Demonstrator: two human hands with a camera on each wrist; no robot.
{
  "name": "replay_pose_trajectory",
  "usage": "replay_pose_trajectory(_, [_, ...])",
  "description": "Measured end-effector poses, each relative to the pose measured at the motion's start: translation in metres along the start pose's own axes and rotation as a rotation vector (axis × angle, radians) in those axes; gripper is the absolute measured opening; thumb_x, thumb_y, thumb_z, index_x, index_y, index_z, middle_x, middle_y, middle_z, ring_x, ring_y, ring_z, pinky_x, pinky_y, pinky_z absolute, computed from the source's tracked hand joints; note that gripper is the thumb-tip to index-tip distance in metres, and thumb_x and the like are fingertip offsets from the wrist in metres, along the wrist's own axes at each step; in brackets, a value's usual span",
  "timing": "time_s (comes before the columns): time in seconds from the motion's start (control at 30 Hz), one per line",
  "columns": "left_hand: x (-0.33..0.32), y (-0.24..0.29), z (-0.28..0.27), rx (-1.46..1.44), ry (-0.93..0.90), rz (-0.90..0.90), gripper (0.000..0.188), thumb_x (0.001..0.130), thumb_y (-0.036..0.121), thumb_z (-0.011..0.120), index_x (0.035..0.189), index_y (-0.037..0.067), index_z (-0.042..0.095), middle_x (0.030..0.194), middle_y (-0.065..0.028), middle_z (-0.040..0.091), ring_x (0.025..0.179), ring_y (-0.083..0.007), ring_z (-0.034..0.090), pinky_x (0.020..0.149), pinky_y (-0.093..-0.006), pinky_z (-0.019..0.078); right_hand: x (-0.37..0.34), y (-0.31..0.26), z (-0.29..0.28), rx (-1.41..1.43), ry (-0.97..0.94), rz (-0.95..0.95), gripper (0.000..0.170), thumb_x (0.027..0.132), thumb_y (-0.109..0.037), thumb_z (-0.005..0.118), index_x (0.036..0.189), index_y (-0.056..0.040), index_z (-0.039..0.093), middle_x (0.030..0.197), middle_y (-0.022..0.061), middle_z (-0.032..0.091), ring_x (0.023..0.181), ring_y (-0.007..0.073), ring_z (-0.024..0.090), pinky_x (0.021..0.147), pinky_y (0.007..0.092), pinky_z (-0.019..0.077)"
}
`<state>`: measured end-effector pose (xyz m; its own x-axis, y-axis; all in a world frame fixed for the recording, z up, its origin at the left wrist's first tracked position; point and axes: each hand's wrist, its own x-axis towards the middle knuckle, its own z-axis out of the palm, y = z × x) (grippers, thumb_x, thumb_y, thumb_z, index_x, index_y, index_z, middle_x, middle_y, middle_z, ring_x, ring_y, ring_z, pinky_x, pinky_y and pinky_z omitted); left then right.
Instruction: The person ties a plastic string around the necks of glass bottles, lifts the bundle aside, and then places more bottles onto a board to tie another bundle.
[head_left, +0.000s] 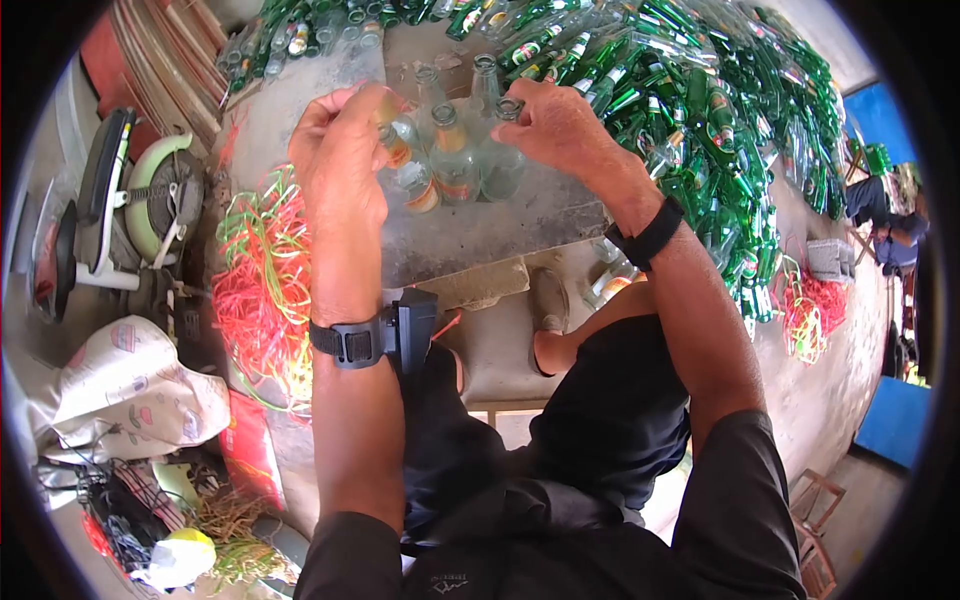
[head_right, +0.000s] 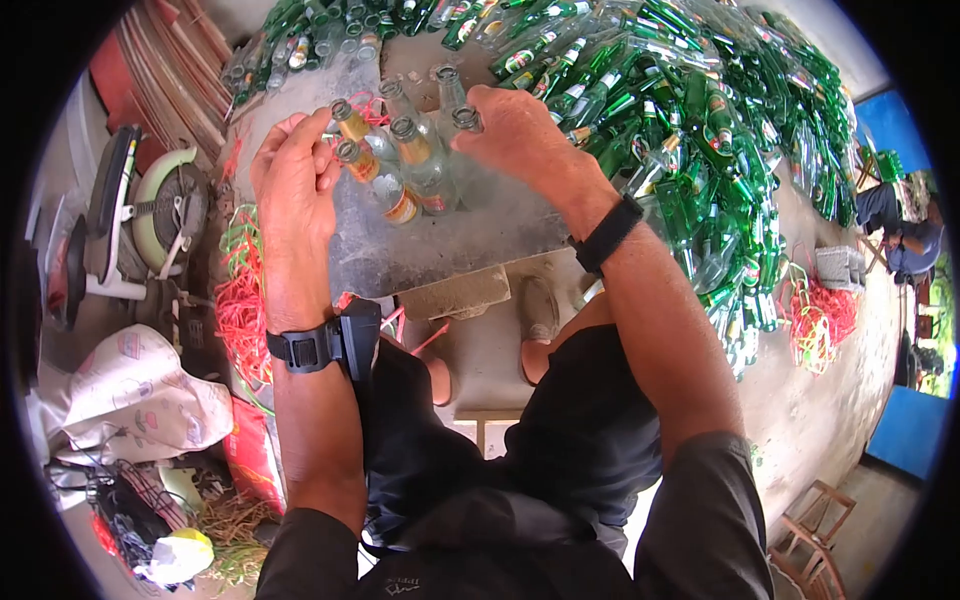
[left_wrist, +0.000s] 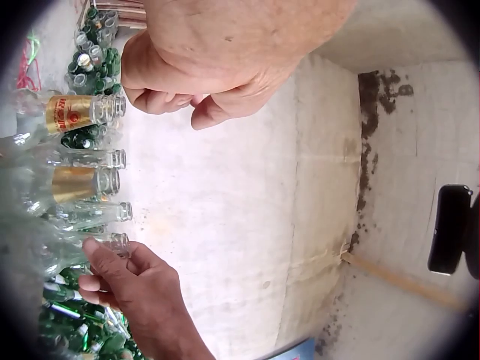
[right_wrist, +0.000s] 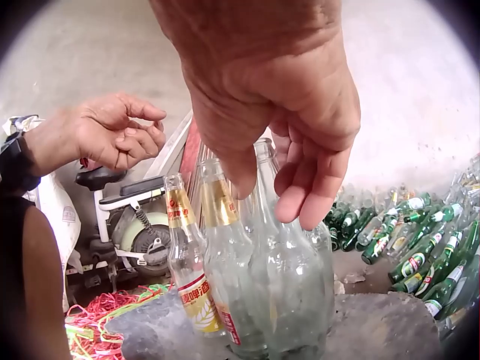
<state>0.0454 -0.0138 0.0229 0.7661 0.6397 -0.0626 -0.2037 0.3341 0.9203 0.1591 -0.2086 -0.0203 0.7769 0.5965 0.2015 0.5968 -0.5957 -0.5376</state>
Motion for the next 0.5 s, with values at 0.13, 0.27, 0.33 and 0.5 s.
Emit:
replay_pose_trajectory(0.13, [0.003, -0.001, -0.002, -0.019, 0.002, 0.012, 0.022, 0.08, 0.001, 0.073, 0.086, 0.007, 0.052, 0.065, 0.0026, 0.045, 0.047, -0.0048, 0.038, 0.039, -0.0208, 0.0262, -0.003, 0.009, -0.001, 0.009, 0.01, -0.096, 0.041, 0.074, -0.023, 0.075, 0.102, 0.0031, 0.061, 0.078, 0.0165, 0.067, 0.072, 0.0316, 0.066, 0.065, 0.0398, 0.051])
replay_pose_trajectory(0.27, [0.006, -0.003, -0.006, 0.04, 0.013, 0.019, 0.024, 0.081, 0.002, 0.073, 0.082, 0.012, 0.051, 0.065, 0.0046, 0.044, 0.047, -0.0043, 0.037, 0.039, -0.0203, 0.0261, -0.011, 0.02, -0.011, -0.082, 0.055, -0.099, 0.038, 0.074, -0.021, 0.074, 0.101, 0.0021, 0.062, 0.081, 0.0161, 0.068, 0.076, 0.0317, 0.066, 0.068, 0.0394, 0.0509])
replay_pose_trajectory(0.33, [0.004, -0.003, -0.007, 0.024, -0.035, 0.023, 0.022, 0.08, 0.001, 0.073, 0.083, 0.01, 0.053, 0.066, 0.004, 0.047, 0.048, -0.0038, 0.038, 0.039, -0.0199, 0.0261, -0.014, 0.037, -0.019, 0.007, -0.017, -0.064, 0.04, 0.069, -0.026, 0.076, 0.097, -0.0022, 0.062, 0.094, 0.0178, 0.066, 0.091, 0.0373, 0.064, 0.079, 0.0438, 0.0508])
replay_pose_trajectory(0.5, [0.007, -0.005, -0.007, 0.028, -0.043, 0.024, 0.019, 0.082, 0.001, 0.072, 0.08, 0.01, 0.055, 0.066, 0.0045, 0.049, 0.047, -0.0034, 0.038, 0.039, -0.0204, 0.0241, -0.04, 0.095, -0.051, 0.006, 0.064, 0.033, 0.024, 0.078, -0.019, 0.072, 0.092, -0.0004, 0.066, 0.078, 0.0108, 0.067, 0.071, 0.0229, 0.065, 0.063, 0.034, 0.0519])
